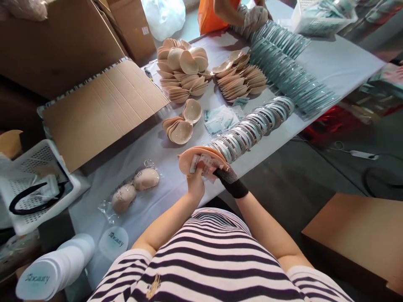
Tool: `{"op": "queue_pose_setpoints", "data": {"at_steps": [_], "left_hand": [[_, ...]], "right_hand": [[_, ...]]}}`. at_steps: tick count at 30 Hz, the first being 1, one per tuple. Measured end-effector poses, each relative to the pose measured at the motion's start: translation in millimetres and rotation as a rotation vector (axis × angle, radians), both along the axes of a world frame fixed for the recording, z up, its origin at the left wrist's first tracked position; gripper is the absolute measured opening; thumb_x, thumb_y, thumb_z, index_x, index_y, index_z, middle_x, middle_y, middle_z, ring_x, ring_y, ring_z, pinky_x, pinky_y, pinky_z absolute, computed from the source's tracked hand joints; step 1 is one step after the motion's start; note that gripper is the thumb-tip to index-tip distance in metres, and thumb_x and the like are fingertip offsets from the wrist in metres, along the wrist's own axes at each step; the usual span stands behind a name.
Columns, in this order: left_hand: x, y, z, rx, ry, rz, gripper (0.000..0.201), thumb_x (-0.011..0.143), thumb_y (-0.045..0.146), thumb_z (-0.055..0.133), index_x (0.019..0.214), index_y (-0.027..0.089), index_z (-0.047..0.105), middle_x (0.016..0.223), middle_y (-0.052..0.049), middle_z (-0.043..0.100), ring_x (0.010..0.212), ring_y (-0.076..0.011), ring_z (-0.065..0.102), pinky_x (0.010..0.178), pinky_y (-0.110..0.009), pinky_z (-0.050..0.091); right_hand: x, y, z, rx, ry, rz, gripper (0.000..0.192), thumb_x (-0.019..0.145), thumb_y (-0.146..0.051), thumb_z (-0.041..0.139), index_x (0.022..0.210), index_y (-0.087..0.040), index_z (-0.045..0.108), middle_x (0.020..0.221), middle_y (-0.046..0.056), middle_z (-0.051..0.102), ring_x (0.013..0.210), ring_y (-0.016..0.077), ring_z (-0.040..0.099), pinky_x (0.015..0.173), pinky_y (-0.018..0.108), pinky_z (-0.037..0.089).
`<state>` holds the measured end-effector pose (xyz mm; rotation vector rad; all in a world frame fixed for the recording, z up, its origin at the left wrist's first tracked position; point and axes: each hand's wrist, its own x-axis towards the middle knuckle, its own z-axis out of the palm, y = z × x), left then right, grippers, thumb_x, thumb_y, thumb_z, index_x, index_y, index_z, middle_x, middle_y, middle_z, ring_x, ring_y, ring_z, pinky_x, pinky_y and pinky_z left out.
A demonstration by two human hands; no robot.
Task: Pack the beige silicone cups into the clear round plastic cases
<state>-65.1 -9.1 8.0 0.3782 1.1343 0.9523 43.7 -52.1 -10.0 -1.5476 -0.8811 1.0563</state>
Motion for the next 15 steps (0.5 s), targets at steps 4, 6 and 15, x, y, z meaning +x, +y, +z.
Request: {"op": "queue_pose_setpoints", "data": {"at_steps": [4,6,15], "left_hand": [[-9.2,-6.6,-13.6,-0.002,-0.018,-0.044,0.030,0.074,0.020,0.079,0.102,0.024,0.070,0.104,0.000,0.073,0.107,-0.0210,0.066,0.092,-0.032,0.051],[-20.1,-7.7,-21.4,0.055,0.026,-0.045,0.035,0.070,0.016,0.080,0.101,0.026,0.069,0.103,0.002,0.072,0.107,-0.0190,0.065,0.094,-0.030,0.050],[-49.1,2.2,-42.3,0.241,0.185,-0.468,0.037,0.069,0.011,0.079,0.104,0.021,0.069,0.096,-0.001,0.069,0.101,-0.0231,0.064,0.097,-0.034,0.046]], "right_hand": [[2.9,-14.8,1.4,-0.015,-0.193,-0.058,0.028,0.080,-0.050,0.065,0.100,-0.031,0.070,0.104,0.009,0.073,0.100,0.0322,0.068,0.095,0.054,0.055],[-3.2,-27.5,-0.6,-0.032,-0.261,-0.083,0.023,0.081,-0.046,0.060,0.096,-0.031,0.069,0.101,0.008,0.074,0.098,0.0319,0.069,0.094,0.053,0.056],[-9.5,-69.9,-34.5,0.005,-0.168,-0.131,0.044,0.084,-0.046,0.058,0.124,-0.030,0.065,0.126,0.006,0.070,0.115,0.0298,0.066,0.104,0.048,0.053]]}}
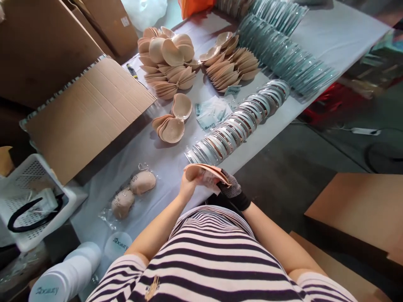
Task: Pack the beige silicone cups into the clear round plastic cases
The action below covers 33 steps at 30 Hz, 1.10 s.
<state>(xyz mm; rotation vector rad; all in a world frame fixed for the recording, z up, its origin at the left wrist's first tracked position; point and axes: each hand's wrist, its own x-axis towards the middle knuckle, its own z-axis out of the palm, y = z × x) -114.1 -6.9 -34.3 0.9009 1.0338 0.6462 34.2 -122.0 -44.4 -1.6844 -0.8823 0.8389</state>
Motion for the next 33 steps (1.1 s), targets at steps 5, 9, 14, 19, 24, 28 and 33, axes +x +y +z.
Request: {"op": "queue_pose_setpoints", "data": {"at_steps": [5,9,14,19,24,28,33], "left_hand": [[45.3,59.9,-10.9,0.392,0.113,-0.251,0.023,0.074,0.021,0.077,0.096,0.026,0.073,0.106,-0.006,0.067,0.115,-0.0270,0.057,0.112,-0.039,0.034],[69.1,87.8,-27.8,0.575,0.249,-0.614,0.011,0.073,0.019,0.076,0.079,0.027,0.074,0.106,-0.008,0.069,0.119,-0.0303,0.055,0.116,-0.043,0.025],[62.0,81.2,-40.9,0.819,0.397,-0.741,0.024,0.081,0.022,0.065,0.101,0.032,0.075,0.136,-0.008,0.060,0.130,-0.0336,0.046,0.114,-0.048,0.023],[59.0,70.1,-44.3,0.993,0.675,-0.792,0.038,0.082,0.025,0.063,0.119,0.029,0.069,0.125,-0.014,0.059,0.123,-0.0355,0.047,0.111,-0.051,0.025],[66.8,69.5,-41.8,1.148,0.714,-0.880,0.021,0.085,0.038,0.066,0.100,0.024,0.070,0.120,-0.013,0.062,0.123,-0.0350,0.049,0.111,-0.051,0.027],[71.5,77.9,-41.0,1.288,0.705,-1.027,0.020,0.087,0.041,0.064,0.085,0.022,0.068,0.098,-0.010,0.068,0.113,-0.0302,0.056,0.109,-0.048,0.032],[74.4,86.8,-45.3,1.315,0.657,-1.127,0.009,0.075,0.028,0.074,0.079,0.021,0.070,0.092,-0.008,0.065,0.097,-0.0263,0.059,0.098,-0.042,0.045]], "right_hand": [[28.6,-3.2,-16.9,-0.077,-0.271,-0.439,0.043,0.090,-0.044,0.048,0.125,-0.027,0.066,0.119,0.008,0.072,0.114,0.0299,0.066,0.106,0.053,0.050],[30.9,1.5,-23.6,-0.111,-0.444,-0.526,0.046,0.093,-0.041,0.044,0.132,-0.025,0.063,0.119,0.013,0.070,0.116,0.0317,0.065,0.105,0.054,0.050],[11.3,1.8,-34.3,-0.176,-0.445,-0.406,0.047,0.087,-0.039,0.052,0.132,-0.027,0.063,0.110,0.014,0.071,0.108,0.0365,0.066,0.100,0.058,0.052],[-0.2,-9.9,-46.1,-0.138,-0.481,-0.452,0.045,0.090,-0.041,0.050,0.130,-0.025,0.064,0.112,0.014,0.072,0.110,0.0355,0.067,0.100,0.056,0.053],[2.9,-17.2,-55.5,-0.053,-0.582,-0.602,0.041,0.097,-0.038,0.043,0.130,-0.023,0.062,0.121,0.012,0.070,0.108,0.0279,0.068,0.097,0.047,0.056],[1.8,-18.0,-60.4,-0.055,-0.720,-0.534,0.043,0.095,-0.034,0.047,0.133,-0.020,0.062,0.105,0.012,0.072,0.096,0.0263,0.068,0.086,0.042,0.058],[-10.8,-22.3,-62.1,-0.283,-0.839,-0.225,0.047,0.090,-0.026,0.047,0.134,-0.018,0.064,0.084,0.010,0.067,0.077,0.0248,0.064,0.070,0.034,0.054]]}}
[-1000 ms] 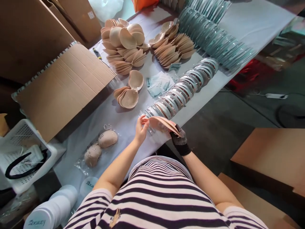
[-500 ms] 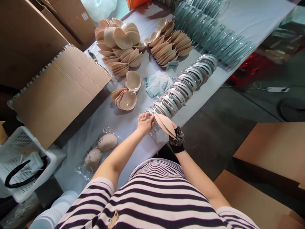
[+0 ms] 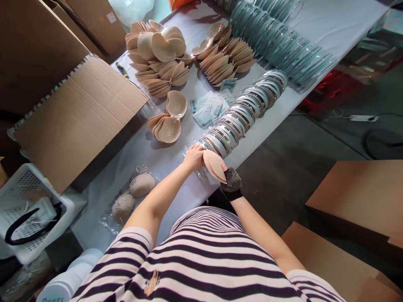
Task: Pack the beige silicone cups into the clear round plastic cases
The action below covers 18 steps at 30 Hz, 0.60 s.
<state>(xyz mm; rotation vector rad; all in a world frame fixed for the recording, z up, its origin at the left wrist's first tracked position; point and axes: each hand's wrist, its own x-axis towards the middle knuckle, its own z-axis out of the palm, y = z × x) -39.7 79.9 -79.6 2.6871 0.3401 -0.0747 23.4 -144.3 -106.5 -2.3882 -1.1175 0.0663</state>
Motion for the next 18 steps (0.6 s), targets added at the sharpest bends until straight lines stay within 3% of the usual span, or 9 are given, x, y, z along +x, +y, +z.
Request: {"op": "queue_pose_setpoints", "data": {"at_steps": [6,12,15,18], "left_hand": [[-4.3,-8.1,-7.3,-0.013,-0.069,0.150,0.018,0.074,0.029,0.077,0.090,0.022,0.075,0.117,-0.012,0.056,0.118,-0.0312,0.050,0.093,-0.042,0.052],[-17.6,8.5,-5.4,-0.108,-0.114,-0.130,0.019,0.078,0.033,0.073,0.093,0.022,0.075,0.125,-0.012,0.052,0.124,-0.0303,0.049,0.110,-0.046,0.045],[-21.5,9.0,-6.7,-0.104,-0.127,-0.137,0.029,0.074,0.032,0.075,0.101,0.021,0.074,0.125,-0.012,0.053,0.128,-0.0327,0.046,0.115,-0.050,0.040],[-22.2,3.8,-10.1,-0.086,-0.119,-0.092,0.036,0.069,0.032,0.077,0.102,0.019,0.075,0.129,-0.014,0.051,0.135,-0.0379,0.040,0.118,-0.055,0.035]], "right_hand": [[0.1,2.8,19.3,-0.155,0.065,0.013,0.058,0.088,-0.017,0.048,0.145,-0.021,0.056,0.098,0.011,0.071,0.086,0.0236,0.065,0.080,0.032,0.052],[17.9,18.6,54.8,-0.240,0.107,0.105,0.052,0.089,-0.018,0.049,0.140,-0.018,0.058,0.118,0.014,0.067,0.103,0.0269,0.063,0.088,0.033,0.050],[12.6,29.9,48.5,-0.252,0.137,0.094,0.051,0.087,-0.016,0.048,0.137,-0.016,0.057,0.127,0.014,0.063,0.108,0.0265,0.061,0.088,0.032,0.050],[5.3,47.7,27.0,-0.330,0.195,0.054,0.049,0.088,-0.017,0.048,0.136,-0.014,0.055,0.128,0.016,0.062,0.102,0.0261,0.063,0.083,0.032,0.050]]}}
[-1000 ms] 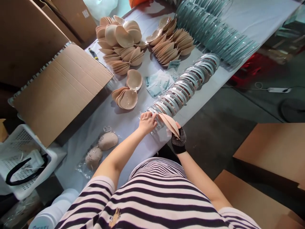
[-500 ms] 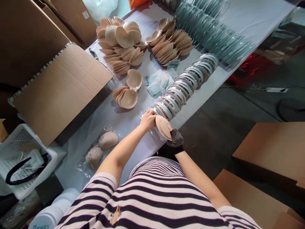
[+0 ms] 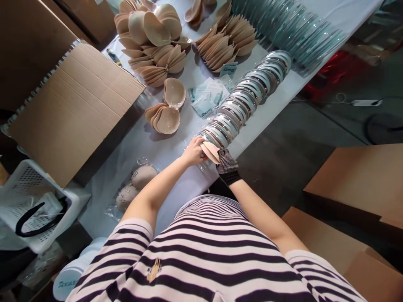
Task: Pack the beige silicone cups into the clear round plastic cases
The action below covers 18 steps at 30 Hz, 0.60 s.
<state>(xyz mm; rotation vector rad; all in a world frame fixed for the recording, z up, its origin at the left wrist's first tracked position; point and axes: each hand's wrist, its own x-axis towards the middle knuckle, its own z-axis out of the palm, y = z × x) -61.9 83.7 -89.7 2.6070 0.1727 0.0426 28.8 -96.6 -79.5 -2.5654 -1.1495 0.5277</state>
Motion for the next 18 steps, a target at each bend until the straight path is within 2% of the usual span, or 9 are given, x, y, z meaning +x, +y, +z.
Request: {"op": "queue_pose_setpoints", "data": {"at_steps": [4,8,12,18], "left_hand": [[-1.2,-1.2,-3.8,0.015,-0.011,-0.039,0.032,0.071,0.034,0.076,0.099,0.018,0.077,0.131,-0.014,0.048,0.140,-0.0392,0.034,0.123,-0.054,0.028],[-2.9,-1.2,-6.7,0.027,-0.017,0.004,0.029,0.070,0.036,0.076,0.091,0.016,0.077,0.131,-0.015,0.047,0.140,-0.0403,0.034,0.122,-0.053,0.030],[-3.4,-5.6,-8.0,0.000,-0.022,0.044,0.024,0.069,0.036,0.078,0.083,0.018,0.076,0.131,-0.014,0.048,0.139,-0.0410,0.034,0.120,-0.056,0.031],[-5.2,-4.3,-5.5,-0.025,-0.047,-0.035,0.023,0.073,0.040,0.074,0.087,0.021,0.072,0.126,-0.012,0.051,0.137,-0.0358,0.037,0.116,-0.056,0.032]], "right_hand": [[1.3,16.5,-22.3,-0.016,0.025,0.002,0.040,0.092,-0.021,0.048,0.130,-0.011,0.057,0.129,0.018,0.062,0.107,0.0257,0.061,0.087,0.032,0.049],[3.7,2.7,-19.1,0.005,-0.064,-0.007,0.038,0.091,-0.032,0.056,0.122,-0.011,0.060,0.119,0.019,0.066,0.099,0.0270,0.063,0.081,0.033,0.048],[2.6,-14.3,-15.0,-0.027,-0.129,0.039,0.030,0.095,-0.031,0.047,0.109,-0.013,0.067,0.103,0.014,0.072,0.088,0.0227,0.064,0.075,0.029,0.043],[11.9,6.0,-29.1,-0.119,-0.069,-0.007,0.032,0.098,-0.026,0.042,0.112,-0.013,0.068,0.108,0.014,0.074,0.090,0.0225,0.066,0.074,0.028,0.042]]}}
